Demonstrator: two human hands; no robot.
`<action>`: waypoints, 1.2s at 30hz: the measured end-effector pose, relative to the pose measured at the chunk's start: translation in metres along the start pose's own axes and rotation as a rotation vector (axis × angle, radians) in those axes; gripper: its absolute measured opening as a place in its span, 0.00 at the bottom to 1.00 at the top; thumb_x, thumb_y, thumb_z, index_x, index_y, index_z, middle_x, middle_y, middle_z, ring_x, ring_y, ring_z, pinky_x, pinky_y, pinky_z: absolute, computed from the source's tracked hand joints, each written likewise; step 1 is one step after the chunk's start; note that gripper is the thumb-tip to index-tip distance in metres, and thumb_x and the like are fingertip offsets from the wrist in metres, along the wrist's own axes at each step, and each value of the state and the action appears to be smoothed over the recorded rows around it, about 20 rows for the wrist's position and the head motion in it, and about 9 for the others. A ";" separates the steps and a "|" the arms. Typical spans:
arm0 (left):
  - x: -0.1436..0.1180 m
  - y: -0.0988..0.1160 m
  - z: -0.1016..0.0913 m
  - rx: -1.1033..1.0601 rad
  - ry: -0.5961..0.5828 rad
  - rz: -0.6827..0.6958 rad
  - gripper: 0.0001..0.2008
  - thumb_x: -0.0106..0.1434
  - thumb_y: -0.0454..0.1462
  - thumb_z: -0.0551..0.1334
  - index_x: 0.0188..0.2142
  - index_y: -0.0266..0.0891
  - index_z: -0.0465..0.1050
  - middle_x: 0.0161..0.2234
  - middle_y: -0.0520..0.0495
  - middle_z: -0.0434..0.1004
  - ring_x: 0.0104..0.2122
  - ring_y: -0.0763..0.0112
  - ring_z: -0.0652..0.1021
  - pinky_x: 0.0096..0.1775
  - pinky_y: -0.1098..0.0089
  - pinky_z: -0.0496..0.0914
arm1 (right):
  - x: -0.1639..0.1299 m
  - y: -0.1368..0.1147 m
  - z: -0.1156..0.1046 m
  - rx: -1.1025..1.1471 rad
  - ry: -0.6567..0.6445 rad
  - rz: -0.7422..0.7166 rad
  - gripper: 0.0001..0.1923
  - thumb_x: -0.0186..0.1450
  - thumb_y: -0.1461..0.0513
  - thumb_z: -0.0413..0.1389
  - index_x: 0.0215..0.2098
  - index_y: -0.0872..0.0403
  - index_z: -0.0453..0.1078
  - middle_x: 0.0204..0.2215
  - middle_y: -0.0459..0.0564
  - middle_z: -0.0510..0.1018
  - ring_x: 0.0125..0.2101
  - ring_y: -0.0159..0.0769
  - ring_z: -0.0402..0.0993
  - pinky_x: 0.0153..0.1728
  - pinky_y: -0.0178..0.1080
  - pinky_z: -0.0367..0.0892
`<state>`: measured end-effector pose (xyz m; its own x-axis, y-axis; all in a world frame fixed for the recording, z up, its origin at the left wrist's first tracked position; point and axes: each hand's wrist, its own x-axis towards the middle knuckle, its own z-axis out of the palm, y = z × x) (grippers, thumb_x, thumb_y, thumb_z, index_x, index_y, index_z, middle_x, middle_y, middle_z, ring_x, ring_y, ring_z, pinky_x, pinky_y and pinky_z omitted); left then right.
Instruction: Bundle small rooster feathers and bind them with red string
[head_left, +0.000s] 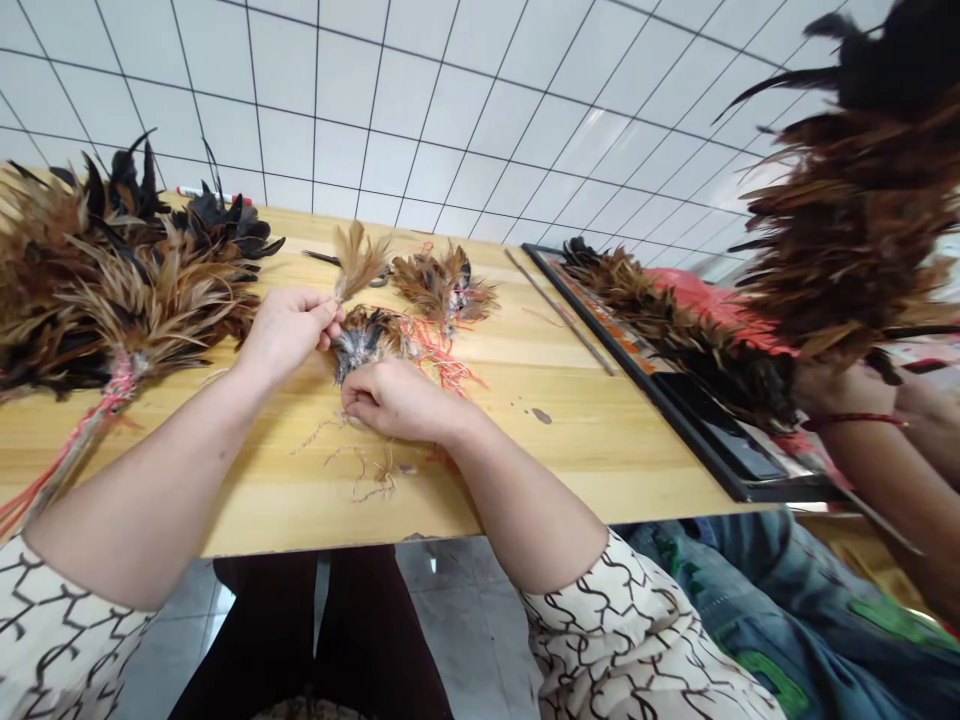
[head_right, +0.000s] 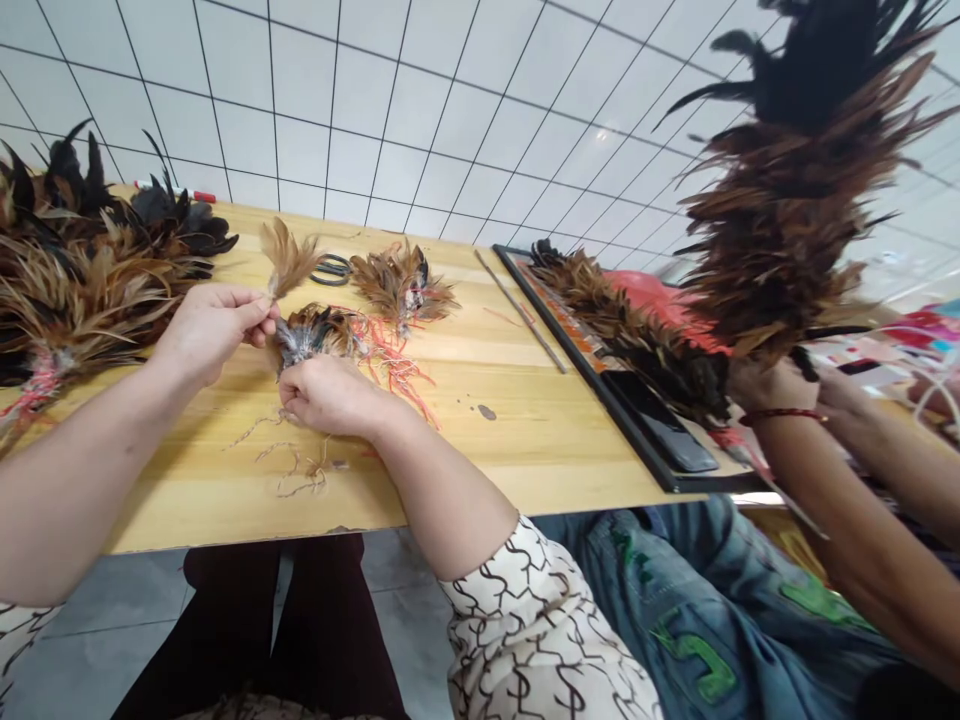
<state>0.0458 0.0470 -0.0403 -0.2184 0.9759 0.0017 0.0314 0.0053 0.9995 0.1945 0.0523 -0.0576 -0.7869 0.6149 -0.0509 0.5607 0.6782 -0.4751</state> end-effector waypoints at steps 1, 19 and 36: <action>0.000 0.000 0.000 -0.006 -0.008 -0.004 0.13 0.54 0.28 0.58 0.14 0.35 0.68 0.13 0.53 0.66 0.13 0.81 0.63 0.20 0.78 0.59 | 0.000 -0.001 -0.001 -0.007 0.005 -0.001 0.08 0.54 0.72 0.51 0.21 0.56 0.65 0.20 0.43 0.69 0.22 0.26 0.58 0.27 0.34 0.50; -0.013 0.004 0.012 -0.069 -0.138 -0.190 0.14 0.56 0.26 0.58 0.15 0.34 0.66 0.14 0.52 0.68 0.15 0.80 0.69 0.16 0.80 0.59 | 0.000 0.004 -0.004 0.461 0.510 0.029 0.03 0.57 0.65 0.48 0.26 0.52 0.56 0.19 0.38 0.61 0.19 0.25 0.54 0.22 0.31 0.53; -0.010 0.004 0.010 -0.035 -0.107 -0.164 0.15 0.57 0.27 0.56 0.15 0.34 0.67 0.11 0.55 0.63 0.11 0.85 0.57 0.16 0.79 0.49 | 0.005 0.013 -0.006 0.556 0.693 0.088 0.04 0.57 0.65 0.50 0.25 0.52 0.57 0.17 0.38 0.61 0.18 0.24 0.56 0.21 0.31 0.53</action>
<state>0.0579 0.0397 -0.0368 -0.1129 0.9802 -0.1627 -0.0300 0.1603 0.9866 0.1996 0.0668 -0.0588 -0.3133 0.8827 0.3503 0.2640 0.4352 -0.8607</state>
